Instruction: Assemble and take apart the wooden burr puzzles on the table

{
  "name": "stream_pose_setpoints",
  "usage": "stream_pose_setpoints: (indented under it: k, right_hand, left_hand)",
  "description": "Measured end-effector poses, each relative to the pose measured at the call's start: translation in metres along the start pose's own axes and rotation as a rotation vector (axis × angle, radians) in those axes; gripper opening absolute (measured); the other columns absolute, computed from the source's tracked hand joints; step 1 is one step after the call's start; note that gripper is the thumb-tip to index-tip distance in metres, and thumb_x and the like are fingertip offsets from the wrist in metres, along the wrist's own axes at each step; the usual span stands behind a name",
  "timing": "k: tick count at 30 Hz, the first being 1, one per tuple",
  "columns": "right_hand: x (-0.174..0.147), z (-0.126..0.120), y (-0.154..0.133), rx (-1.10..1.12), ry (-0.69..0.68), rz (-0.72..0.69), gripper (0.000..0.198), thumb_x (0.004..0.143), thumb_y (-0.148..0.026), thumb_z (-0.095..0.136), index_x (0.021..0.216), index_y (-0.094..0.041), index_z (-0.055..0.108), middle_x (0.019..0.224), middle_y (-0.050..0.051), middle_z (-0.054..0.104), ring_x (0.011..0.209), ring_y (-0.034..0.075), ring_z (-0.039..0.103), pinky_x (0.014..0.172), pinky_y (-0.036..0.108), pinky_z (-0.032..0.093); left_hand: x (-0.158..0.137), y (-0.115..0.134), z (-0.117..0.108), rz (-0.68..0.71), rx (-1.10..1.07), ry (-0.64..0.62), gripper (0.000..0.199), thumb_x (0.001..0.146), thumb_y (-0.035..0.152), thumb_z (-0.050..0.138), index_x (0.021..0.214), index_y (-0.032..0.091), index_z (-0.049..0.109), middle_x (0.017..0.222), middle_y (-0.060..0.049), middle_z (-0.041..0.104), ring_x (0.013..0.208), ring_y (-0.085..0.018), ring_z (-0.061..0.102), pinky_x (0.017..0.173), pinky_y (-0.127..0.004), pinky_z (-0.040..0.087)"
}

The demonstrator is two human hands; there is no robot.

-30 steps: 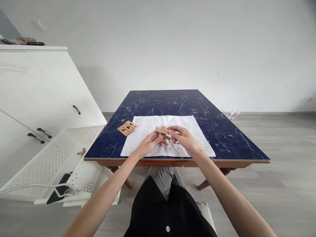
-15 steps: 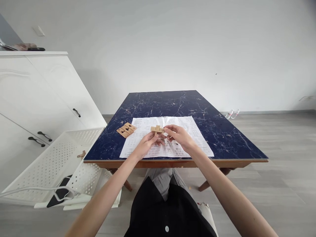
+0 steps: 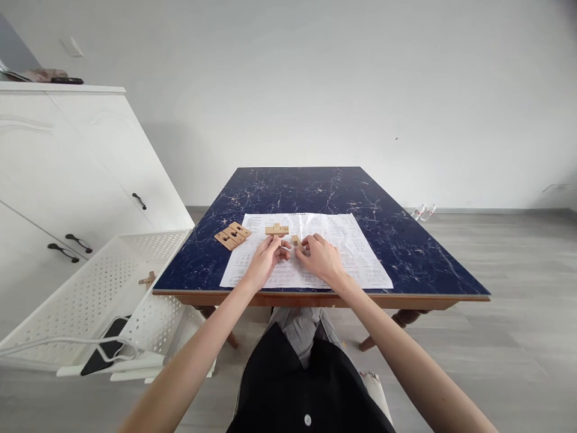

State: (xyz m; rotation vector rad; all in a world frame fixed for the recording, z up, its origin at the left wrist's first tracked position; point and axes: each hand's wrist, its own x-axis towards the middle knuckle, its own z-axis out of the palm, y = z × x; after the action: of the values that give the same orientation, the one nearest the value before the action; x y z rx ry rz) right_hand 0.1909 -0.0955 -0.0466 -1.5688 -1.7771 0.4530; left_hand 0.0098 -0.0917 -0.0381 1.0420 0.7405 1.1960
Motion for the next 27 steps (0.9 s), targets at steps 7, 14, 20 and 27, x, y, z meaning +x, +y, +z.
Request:
stream_pose_setpoints:
  k: [7, 14, 20, 27]
  right_hand:
    - [0.005, -0.015, 0.015, 0.078, -0.023, 0.032, 0.019, 0.098, -0.038, 0.068, 0.085, -0.023, 0.068, 0.094, 0.012, 0.075, 0.082, 0.027, 0.072, 0.066, 0.033, 0.045]
    - [0.014, -0.031, 0.018, 0.357, -0.110, 0.114, 0.029, 0.104, -0.043, 0.051, 0.106, -0.020, 0.068, 0.091, 0.010, 0.081, 0.064, 0.018, 0.071, 0.050, 0.028, 0.049]
    - [0.013, -0.029, 0.010, 0.355, -0.113, 0.125, 0.032, 0.104, -0.044, 0.050, 0.110, -0.019, 0.069, 0.092, 0.010, 0.082, 0.066, 0.018, 0.072, 0.051, 0.027, 0.049]
    - [0.008, -0.028, 0.013, 0.058, -0.039, 0.064, 0.024, 0.103, -0.043, 0.059, 0.108, -0.023, 0.070, 0.087, 0.007, 0.081, 0.076, 0.023, 0.073, 0.064, 0.031, 0.046]
  left_hand:
    - [0.000, -0.001, -0.002, 0.007, -0.039, 0.011, 0.029, 0.093, 0.040, 0.077, 0.100, 0.016, 0.063, 0.096, -0.005, 0.070, 0.071, -0.014, 0.065, 0.072, -0.032, 0.048]
    - [-0.001, -0.002, -0.005, -0.009, -0.044, -0.005, 0.034, 0.092, 0.043, 0.080, 0.101, 0.016, 0.061, 0.101, -0.008, 0.072, 0.072, -0.014, 0.065, 0.072, -0.032, 0.049]
    - [-0.002, -0.001, -0.003, -0.018, -0.038, -0.035, 0.036, 0.092, 0.047, 0.078, 0.102, 0.015, 0.064, 0.097, -0.009, 0.074, 0.072, -0.016, 0.064, 0.072, -0.032, 0.048]
    - [-0.002, 0.000, -0.002, -0.024, -0.015, -0.063, 0.043, 0.095, 0.055, 0.072, 0.108, 0.014, 0.066, 0.091, -0.008, 0.074, 0.071, -0.015, 0.062, 0.072, -0.031, 0.048]
